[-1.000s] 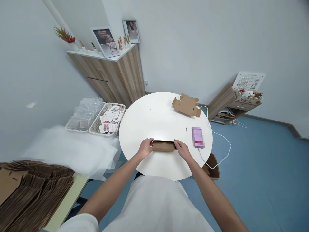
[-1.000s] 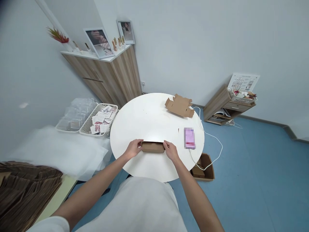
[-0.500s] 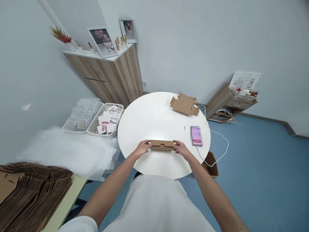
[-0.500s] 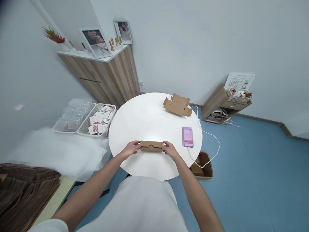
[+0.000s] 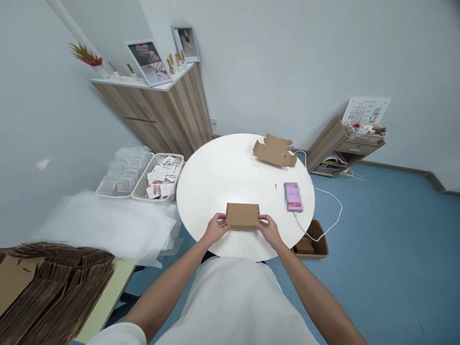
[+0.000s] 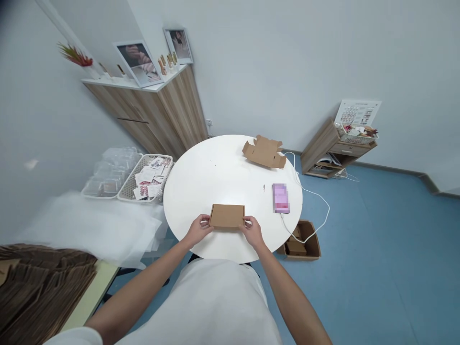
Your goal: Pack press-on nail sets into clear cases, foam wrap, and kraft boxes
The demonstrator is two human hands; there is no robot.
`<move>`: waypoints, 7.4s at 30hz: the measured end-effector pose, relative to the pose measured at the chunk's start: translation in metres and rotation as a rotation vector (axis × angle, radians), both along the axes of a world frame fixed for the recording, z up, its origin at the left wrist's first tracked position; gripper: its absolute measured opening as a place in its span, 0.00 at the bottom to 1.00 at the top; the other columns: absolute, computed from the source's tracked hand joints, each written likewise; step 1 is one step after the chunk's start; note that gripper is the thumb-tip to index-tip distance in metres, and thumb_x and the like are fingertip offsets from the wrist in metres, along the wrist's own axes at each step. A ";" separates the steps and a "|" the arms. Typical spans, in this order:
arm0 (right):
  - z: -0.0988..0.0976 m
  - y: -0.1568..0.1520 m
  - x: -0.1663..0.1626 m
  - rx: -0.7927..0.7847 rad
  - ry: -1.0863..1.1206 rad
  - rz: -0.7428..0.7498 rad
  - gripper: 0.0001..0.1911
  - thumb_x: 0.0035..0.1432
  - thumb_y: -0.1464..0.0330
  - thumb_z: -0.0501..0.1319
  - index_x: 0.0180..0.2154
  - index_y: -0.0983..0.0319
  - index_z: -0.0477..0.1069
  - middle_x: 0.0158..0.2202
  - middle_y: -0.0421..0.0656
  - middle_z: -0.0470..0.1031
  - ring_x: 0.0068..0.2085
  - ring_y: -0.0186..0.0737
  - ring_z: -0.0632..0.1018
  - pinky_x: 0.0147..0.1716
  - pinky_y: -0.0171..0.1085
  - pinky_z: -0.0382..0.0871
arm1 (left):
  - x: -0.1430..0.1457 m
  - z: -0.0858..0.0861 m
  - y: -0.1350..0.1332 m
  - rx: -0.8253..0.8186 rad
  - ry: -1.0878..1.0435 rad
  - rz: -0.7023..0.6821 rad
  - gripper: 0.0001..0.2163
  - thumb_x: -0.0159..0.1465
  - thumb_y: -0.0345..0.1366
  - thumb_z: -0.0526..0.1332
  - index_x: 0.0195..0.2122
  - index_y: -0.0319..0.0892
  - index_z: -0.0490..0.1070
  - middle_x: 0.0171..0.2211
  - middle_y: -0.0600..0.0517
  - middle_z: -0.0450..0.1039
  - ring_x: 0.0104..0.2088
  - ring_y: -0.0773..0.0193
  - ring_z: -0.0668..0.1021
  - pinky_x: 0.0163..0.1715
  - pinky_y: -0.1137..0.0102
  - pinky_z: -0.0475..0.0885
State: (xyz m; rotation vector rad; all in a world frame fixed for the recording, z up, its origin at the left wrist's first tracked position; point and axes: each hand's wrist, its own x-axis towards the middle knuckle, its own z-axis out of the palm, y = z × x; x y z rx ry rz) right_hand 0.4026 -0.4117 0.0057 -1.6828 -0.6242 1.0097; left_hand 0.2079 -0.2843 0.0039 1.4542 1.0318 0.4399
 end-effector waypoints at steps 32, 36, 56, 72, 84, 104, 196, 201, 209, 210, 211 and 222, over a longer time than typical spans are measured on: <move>-0.020 -0.012 -0.082 -0.279 -0.141 -0.197 0.30 0.44 0.73 0.54 0.52 0.55 0.56 0.40 0.41 0.69 0.24 0.31 0.73 0.35 0.39 0.67 | -0.036 -0.019 0.012 0.103 0.246 -0.231 0.28 0.51 0.35 0.61 0.54 0.44 0.57 0.42 0.47 0.66 0.23 0.71 0.71 0.34 0.68 0.69; -0.018 -0.011 -0.080 -0.323 -0.121 -0.182 0.31 0.44 0.73 0.54 0.52 0.54 0.55 0.41 0.41 0.69 0.26 0.32 0.74 0.36 0.39 0.66 | -0.035 -0.018 0.010 0.102 0.269 -0.213 0.27 0.51 0.36 0.60 0.53 0.43 0.58 0.42 0.47 0.67 0.22 0.71 0.71 0.33 0.69 0.68; 0.000 -0.151 0.042 -0.222 -0.165 -0.540 0.26 0.51 0.61 0.53 0.53 0.59 0.56 0.42 0.46 0.68 0.26 0.33 0.72 0.27 0.37 0.69 | 0.133 0.030 -0.092 0.364 0.250 -0.551 0.23 0.57 0.42 0.54 0.54 0.45 0.56 0.40 0.49 0.64 0.26 0.69 0.70 0.31 0.69 0.69; -0.038 -0.324 0.200 -0.405 -0.156 -0.883 0.37 0.47 0.62 0.57 0.58 0.57 0.47 0.52 0.49 0.54 0.40 0.39 0.73 0.43 0.40 0.66 | 0.379 -0.020 -0.257 0.247 0.208 -1.016 0.36 0.49 0.40 0.62 0.58 0.36 0.49 0.50 0.41 0.57 0.50 0.54 0.64 0.49 0.64 0.60; -0.014 -0.297 0.185 -0.226 -0.321 -0.768 0.26 0.51 0.63 0.52 0.53 0.60 0.55 0.50 0.51 0.61 0.34 0.37 0.73 0.37 0.40 0.68 | 0.319 0.026 -0.212 0.282 0.153 -0.857 0.32 0.54 0.39 0.58 0.59 0.43 0.45 0.50 0.43 0.64 0.36 0.61 0.75 0.39 0.65 0.68; 0.053 0.016 -0.060 0.142 -0.399 0.546 0.16 0.54 0.60 0.50 0.41 0.59 0.67 0.36 0.44 0.72 0.32 0.37 0.73 0.31 0.36 0.68 | -0.093 0.066 -0.072 0.316 0.338 0.145 0.20 0.56 0.43 0.53 0.48 0.40 0.64 0.41 0.46 0.70 0.32 0.62 0.74 0.33 0.67 0.69; 0.068 0.033 -0.037 0.178 0.153 -0.103 0.15 0.47 0.57 0.58 0.34 0.60 0.66 0.24 0.38 0.64 0.27 0.33 0.68 0.28 0.34 0.65 | 0.016 0.096 0.027 -0.090 -0.082 -0.182 0.23 0.51 0.41 0.62 0.49 0.46 0.64 0.39 0.48 0.69 0.33 0.66 0.73 0.37 0.68 0.67; 0.059 0.020 -0.025 0.171 0.160 -0.101 0.15 0.47 0.58 0.58 0.34 0.60 0.66 0.25 0.39 0.64 0.28 0.33 0.68 0.29 0.34 0.64 | 0.027 0.095 0.012 0.086 0.005 -0.362 0.30 0.46 0.36 0.65 0.52 0.52 0.60 0.37 0.51 0.69 0.34 0.65 0.72 0.39 0.67 0.67; 0.056 0.020 -0.025 0.146 0.211 -0.108 0.17 0.46 0.60 0.60 0.38 0.60 0.65 0.27 0.38 0.65 0.30 0.34 0.71 0.31 0.36 0.67 | 0.034 0.086 0.014 0.107 -0.017 -0.392 0.25 0.50 0.36 0.62 0.50 0.48 0.63 0.32 0.53 0.68 0.28 0.68 0.71 0.39 0.68 0.68; 0.055 0.019 -0.025 0.142 0.226 -0.096 0.17 0.45 0.61 0.60 0.39 0.59 0.65 0.28 0.38 0.65 0.31 0.34 0.72 0.32 0.37 0.67 | 0.034 0.085 0.016 0.100 -0.019 -0.383 0.25 0.50 0.36 0.62 0.50 0.47 0.62 0.31 0.53 0.67 0.28 0.68 0.71 0.38 0.68 0.68; 0.055 0.018 -0.025 0.139 0.244 -0.081 0.19 0.44 0.62 0.61 0.40 0.59 0.64 0.30 0.38 0.65 0.31 0.34 0.72 0.33 0.37 0.67 | 0.034 0.084 0.017 0.096 -0.021 -0.372 0.25 0.50 0.36 0.62 0.50 0.47 0.62 0.31 0.53 0.67 0.28 0.68 0.71 0.37 0.68 0.69; 0.044 0.031 -0.046 0.091 0.080 0.144 0.30 0.48 0.67 0.57 0.54 0.55 0.53 0.29 0.36 0.64 0.28 0.33 0.73 0.34 0.39 0.67 | 0.007 0.075 0.027 0.091 0.065 -0.316 0.31 0.51 0.36 0.62 0.56 0.48 0.53 0.33 0.53 0.65 0.28 0.71 0.70 0.35 0.69 0.69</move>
